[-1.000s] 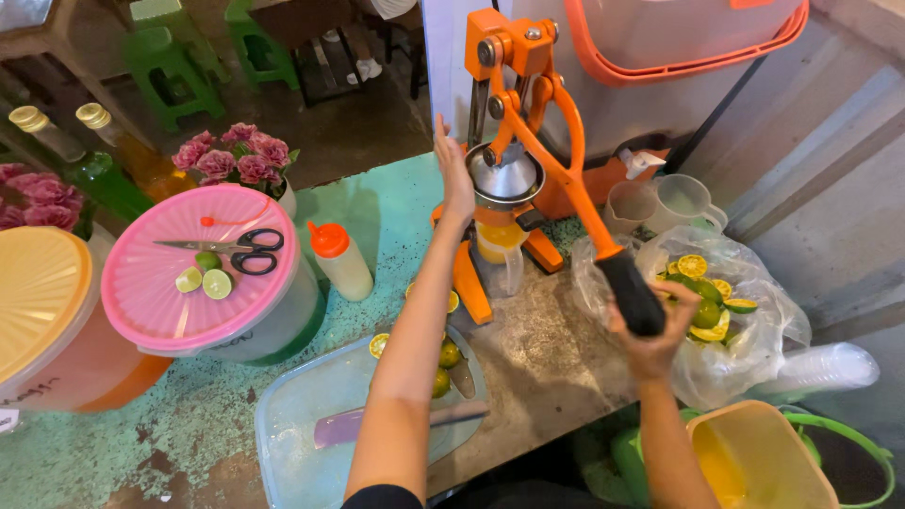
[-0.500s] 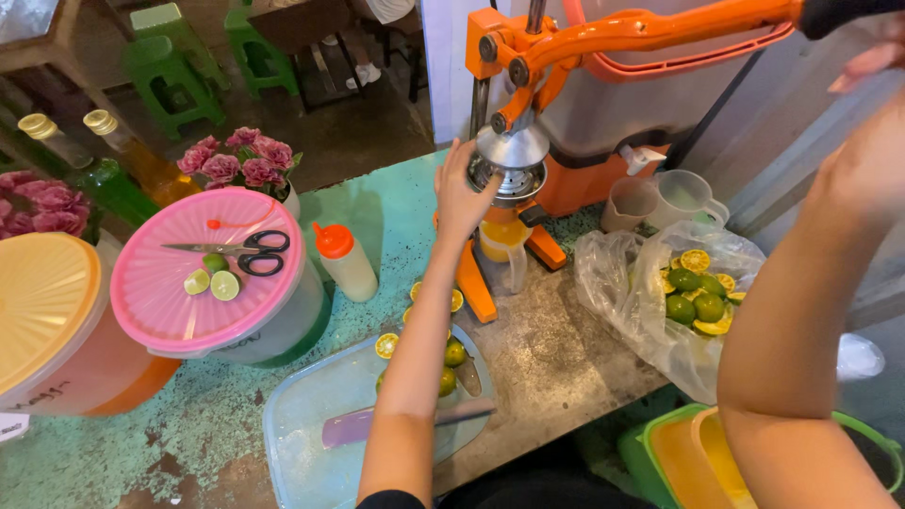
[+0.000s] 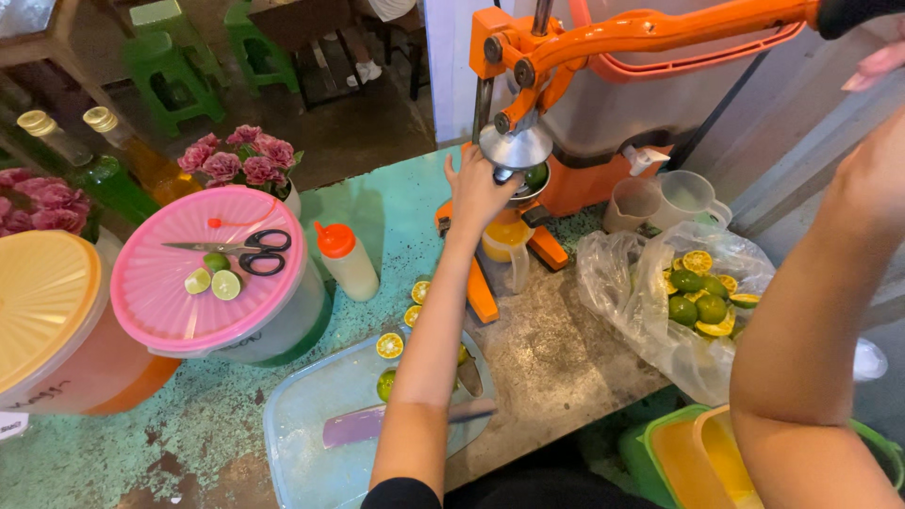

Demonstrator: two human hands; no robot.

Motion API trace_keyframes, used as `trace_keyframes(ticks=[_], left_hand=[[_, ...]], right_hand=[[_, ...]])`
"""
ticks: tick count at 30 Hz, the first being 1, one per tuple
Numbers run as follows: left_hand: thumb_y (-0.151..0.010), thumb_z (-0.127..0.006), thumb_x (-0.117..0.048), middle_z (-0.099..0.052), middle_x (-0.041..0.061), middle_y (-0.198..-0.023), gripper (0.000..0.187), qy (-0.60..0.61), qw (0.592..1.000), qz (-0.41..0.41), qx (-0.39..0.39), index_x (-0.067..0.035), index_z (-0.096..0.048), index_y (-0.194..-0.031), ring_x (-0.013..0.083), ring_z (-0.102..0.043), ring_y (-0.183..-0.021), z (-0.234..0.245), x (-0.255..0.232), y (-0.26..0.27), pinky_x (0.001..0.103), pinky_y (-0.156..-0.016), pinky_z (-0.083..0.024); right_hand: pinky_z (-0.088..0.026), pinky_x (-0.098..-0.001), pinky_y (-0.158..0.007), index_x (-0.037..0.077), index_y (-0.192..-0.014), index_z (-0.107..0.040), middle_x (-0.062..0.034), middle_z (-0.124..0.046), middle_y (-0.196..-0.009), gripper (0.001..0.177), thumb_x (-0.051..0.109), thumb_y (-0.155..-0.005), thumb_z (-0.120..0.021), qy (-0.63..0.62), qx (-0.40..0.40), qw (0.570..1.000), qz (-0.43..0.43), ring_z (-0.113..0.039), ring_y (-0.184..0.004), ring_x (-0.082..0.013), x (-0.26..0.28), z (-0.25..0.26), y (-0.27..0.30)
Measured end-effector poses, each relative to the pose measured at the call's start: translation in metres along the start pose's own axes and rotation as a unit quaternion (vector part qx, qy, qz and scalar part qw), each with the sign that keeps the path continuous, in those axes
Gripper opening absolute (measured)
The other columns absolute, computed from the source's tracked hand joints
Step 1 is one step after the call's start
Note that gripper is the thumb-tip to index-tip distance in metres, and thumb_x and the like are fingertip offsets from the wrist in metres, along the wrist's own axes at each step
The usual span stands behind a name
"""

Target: The person places halved limes into a manual lever press juicer and squeezes the juice into a plastic cup. They repeat this process multiple times, discarding the squeezed lime halves into a plastic bag and collecting fresh halves from a tray.

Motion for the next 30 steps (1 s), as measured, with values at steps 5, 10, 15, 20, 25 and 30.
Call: trace_keyframes(ticks=[5,10,15,20,25,30], left_hand=[[-0.085,-0.076,-0.053,-0.061,0.012,-0.141,0.062,0.013,0.991,-0.128,0.029,-0.018,-0.065,-0.135,0.0335,-0.048,-0.137,-0.002,-0.006,-0.008,0.072,-0.118,-0.008],[-0.074,-0.081,-0.056,-0.053,0.014,-0.143,0.085,0.004,0.982,-0.155,0.106,-0.015,-0.049,-0.142,0.0359,-0.040,-0.138,-0.019,0.001,-0.031,0.067,-0.116,-0.007],[-0.089,-0.071,-0.030,-0.059,0.010,-0.144,0.058,-0.006,1.000,-0.016,0.014,-0.014,-0.055,-0.142,0.0299,-0.046,-0.143,-0.015,0.038,-0.020,0.065,-0.122,-0.017],[-0.102,-0.066,-0.041,-0.063,0.009,-0.136,0.047,0.262,0.946,0.124,-0.145,-0.010,-0.063,-0.137,0.0273,-0.052,-0.134,0.007,0.076,0.034,0.050,-0.120,-0.037],[-0.091,-0.059,-0.058,-0.067,-0.002,-0.134,0.058,0.778,0.529,0.335,-0.059,-0.016,-0.060,-0.130,0.0146,-0.056,-0.128,-0.008,0.105,0.081,0.041,-0.107,-0.042],[-0.094,-0.066,-0.056,-0.066,-0.003,-0.132,0.060,0.866,0.365,0.340,-0.031,-0.010,-0.059,-0.132,0.0180,-0.059,-0.127,0.003,0.082,0.122,0.039,-0.108,-0.043]], right_hand=[[-0.045,-0.0283,-0.073,-0.005,-0.112,-0.064,-0.0152,-0.062,-0.092,0.041,0.021,-0.128,-0.036,-0.023,-0.067,0.997,-0.039,-0.056,-0.079,-0.0202,0.020,-0.018,-0.002],[-0.050,-0.0292,-0.076,-0.003,-0.122,-0.063,-0.0148,-0.066,-0.108,0.040,0.025,-0.128,-0.036,0.085,0.006,0.993,0.085,-0.061,-0.085,-0.0197,0.078,-0.059,0.008],[-0.053,-0.0317,-0.076,-0.004,-0.125,-0.064,-0.0173,-0.067,-0.114,0.038,0.025,-0.127,-0.039,0.066,-0.012,0.995,0.076,-0.064,-0.089,-0.0230,0.107,-0.079,0.009],[-0.051,-0.0366,-0.070,-0.009,-0.126,-0.067,-0.0205,-0.067,-0.110,0.036,0.022,-0.127,-0.049,0.061,-0.053,0.996,0.030,-0.061,-0.080,-0.0276,0.139,-0.095,0.033],[-0.056,-0.0355,-0.063,0.004,-0.132,-0.047,-0.0165,-0.064,-0.105,0.050,0.039,-0.111,-0.075,0.005,-0.153,0.988,0.023,-0.065,-0.073,-0.0270,0.184,-0.129,0.145],[-0.058,-0.0326,-0.058,0.020,-0.131,-0.031,-0.0149,-0.059,-0.093,0.059,0.018,-0.096,-0.079,-0.091,-0.077,0.981,-0.153,-0.065,-0.068,-0.0211,0.159,-0.190,0.265]])
Point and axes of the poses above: each hand's wrist, its own y-axis away from the middle knuckle, its own z-axis out of the back of the hand, x = y × z, the point moved 6 cm from there along -y, towards the middle knuckle
